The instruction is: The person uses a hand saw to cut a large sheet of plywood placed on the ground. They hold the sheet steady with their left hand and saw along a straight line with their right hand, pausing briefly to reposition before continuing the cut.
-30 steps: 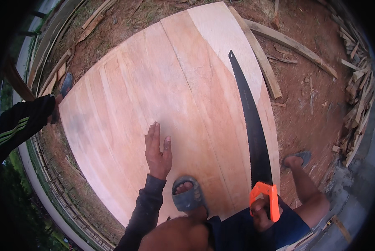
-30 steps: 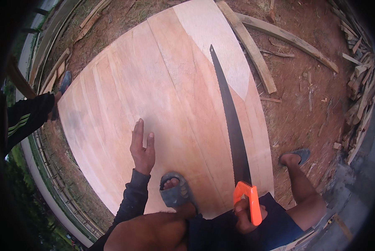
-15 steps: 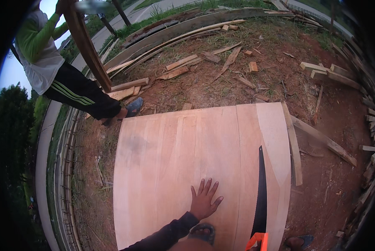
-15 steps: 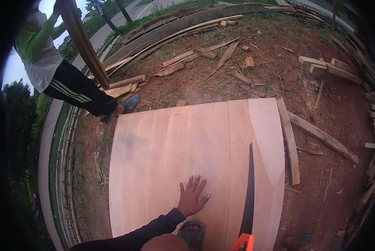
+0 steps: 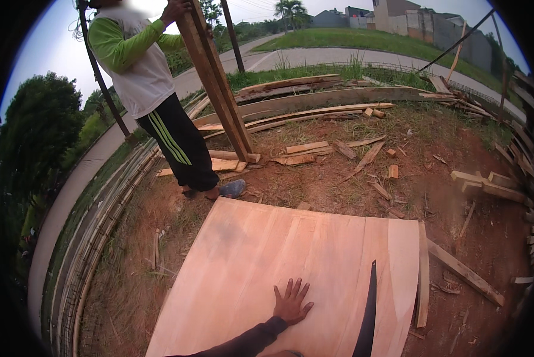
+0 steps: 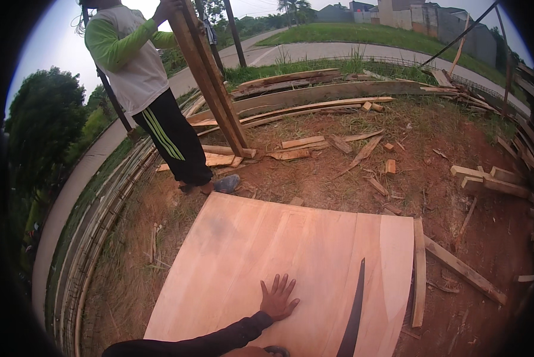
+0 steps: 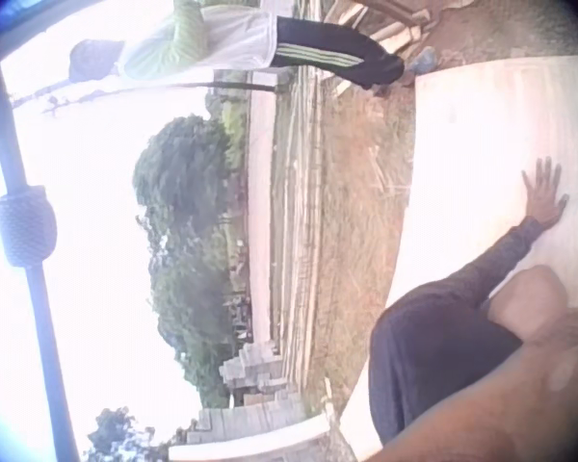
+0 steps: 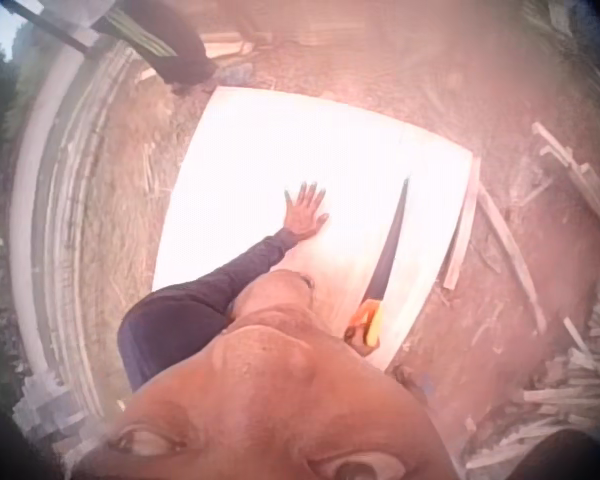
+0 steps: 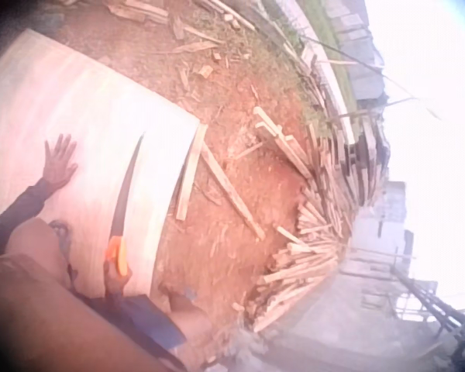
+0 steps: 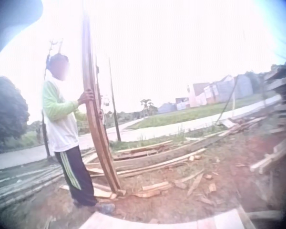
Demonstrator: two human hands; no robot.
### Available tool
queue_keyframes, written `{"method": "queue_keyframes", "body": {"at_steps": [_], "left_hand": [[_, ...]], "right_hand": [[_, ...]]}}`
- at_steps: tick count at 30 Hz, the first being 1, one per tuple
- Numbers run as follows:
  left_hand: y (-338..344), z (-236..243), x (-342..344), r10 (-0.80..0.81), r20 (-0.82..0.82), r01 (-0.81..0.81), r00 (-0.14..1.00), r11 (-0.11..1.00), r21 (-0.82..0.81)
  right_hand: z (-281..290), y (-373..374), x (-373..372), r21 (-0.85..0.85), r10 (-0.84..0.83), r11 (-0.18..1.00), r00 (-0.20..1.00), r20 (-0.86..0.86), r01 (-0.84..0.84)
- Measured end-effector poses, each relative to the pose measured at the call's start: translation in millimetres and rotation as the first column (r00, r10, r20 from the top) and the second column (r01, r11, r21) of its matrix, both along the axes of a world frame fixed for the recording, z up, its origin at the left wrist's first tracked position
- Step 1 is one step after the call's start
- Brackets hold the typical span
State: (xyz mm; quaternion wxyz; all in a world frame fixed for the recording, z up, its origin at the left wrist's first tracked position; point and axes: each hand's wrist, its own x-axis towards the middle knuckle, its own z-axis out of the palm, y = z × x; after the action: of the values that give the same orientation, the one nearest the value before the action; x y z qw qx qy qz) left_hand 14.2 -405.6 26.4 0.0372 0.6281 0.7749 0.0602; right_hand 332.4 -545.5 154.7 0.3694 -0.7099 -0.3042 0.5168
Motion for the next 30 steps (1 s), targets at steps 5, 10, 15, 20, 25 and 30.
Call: {"method": "queue_keyframes", "body": {"at_steps": [5,10,15,20,25,30], "left_hand": [[13,12,1,-0.063,0.144,0.022,0.988,0.964,0.267],[4,31,7,-0.028,0.272,-0.048,0.962,0.962,0.269],[4,23,10,0.049,0.195,-0.079,0.98,0.986,0.149],[43,26,35,-0.095,0.177,0.075,0.98,0.991,0.115],[68,40,48,-0.17,0.75,0.092,0.639,0.985,0.145],[55,89,77,0.296,0.854,-0.044,-0.427,0.937,-0.347]], "right_hand": [[-5,3,-7,0.054,0.009,0.999,1.0,-0.025,-0.007],[-8,-1,-8,0.094,0.0,0.996,0.999,-0.046,0.004],[-11,-6,-12,0.138,-0.013,0.99,0.995,-0.098,0.027],[-6,-9,-18,0.188,-0.041,0.98,0.992,-0.117,0.062],[-2,-10,-24,0.087,-0.056,0.993,0.967,-0.247,0.08],[8,-1,-26,0.06,-0.021,0.997,0.901,-0.433,0.052]]}}
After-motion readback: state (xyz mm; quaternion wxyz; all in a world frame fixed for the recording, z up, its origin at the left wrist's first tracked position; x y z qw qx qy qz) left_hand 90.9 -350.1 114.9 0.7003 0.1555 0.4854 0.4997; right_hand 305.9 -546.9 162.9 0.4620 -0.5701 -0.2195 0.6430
